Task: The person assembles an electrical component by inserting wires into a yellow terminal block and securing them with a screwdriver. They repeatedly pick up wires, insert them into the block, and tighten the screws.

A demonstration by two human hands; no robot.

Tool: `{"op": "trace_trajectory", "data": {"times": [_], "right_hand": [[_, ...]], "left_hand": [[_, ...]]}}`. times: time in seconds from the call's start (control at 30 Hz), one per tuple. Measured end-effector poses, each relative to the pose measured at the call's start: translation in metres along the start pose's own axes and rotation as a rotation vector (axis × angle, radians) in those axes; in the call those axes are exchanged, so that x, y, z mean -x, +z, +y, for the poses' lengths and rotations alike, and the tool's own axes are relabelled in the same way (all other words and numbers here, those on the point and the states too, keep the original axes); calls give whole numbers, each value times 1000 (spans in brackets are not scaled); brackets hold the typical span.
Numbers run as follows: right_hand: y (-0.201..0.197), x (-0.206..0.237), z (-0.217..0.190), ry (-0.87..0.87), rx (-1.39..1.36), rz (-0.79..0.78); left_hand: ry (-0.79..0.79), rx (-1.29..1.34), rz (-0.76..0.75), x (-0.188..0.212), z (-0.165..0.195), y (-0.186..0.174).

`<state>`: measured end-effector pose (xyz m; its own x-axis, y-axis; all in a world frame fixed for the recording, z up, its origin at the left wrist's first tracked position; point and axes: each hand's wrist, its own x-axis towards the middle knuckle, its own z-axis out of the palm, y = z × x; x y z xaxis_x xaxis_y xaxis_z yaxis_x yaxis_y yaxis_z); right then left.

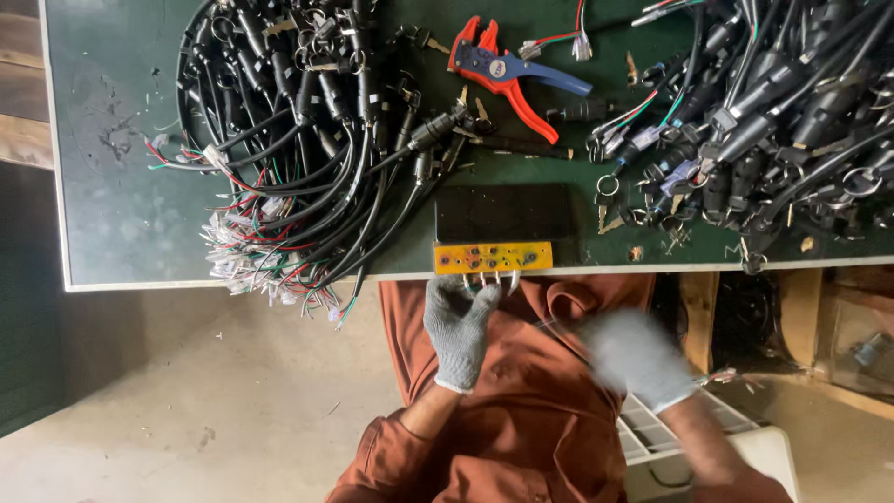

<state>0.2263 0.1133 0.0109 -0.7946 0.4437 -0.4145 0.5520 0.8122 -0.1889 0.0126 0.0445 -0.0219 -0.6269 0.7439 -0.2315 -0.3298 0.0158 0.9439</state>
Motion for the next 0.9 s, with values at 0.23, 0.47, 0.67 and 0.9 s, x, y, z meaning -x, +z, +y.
{"op": "trace_trajectory", "data": {"times": [0.23, 0.47, 0.67, 0.9], "right_hand": [[-6, 4, -44, -130, -1028, 37], [-53, -8, -42, -249, -455, 7], [-45, -4, -46, 157, -1349, 838], [-9, -16, -59, 174, -878, 798]], "left_hand": [[737, -469, -681, 28, 50, -36], [540, -1088, -887, 12, 0, -52], [482, -892, -644, 10, 9, -49], [264, -567, -636, 10, 26, -37]]}}
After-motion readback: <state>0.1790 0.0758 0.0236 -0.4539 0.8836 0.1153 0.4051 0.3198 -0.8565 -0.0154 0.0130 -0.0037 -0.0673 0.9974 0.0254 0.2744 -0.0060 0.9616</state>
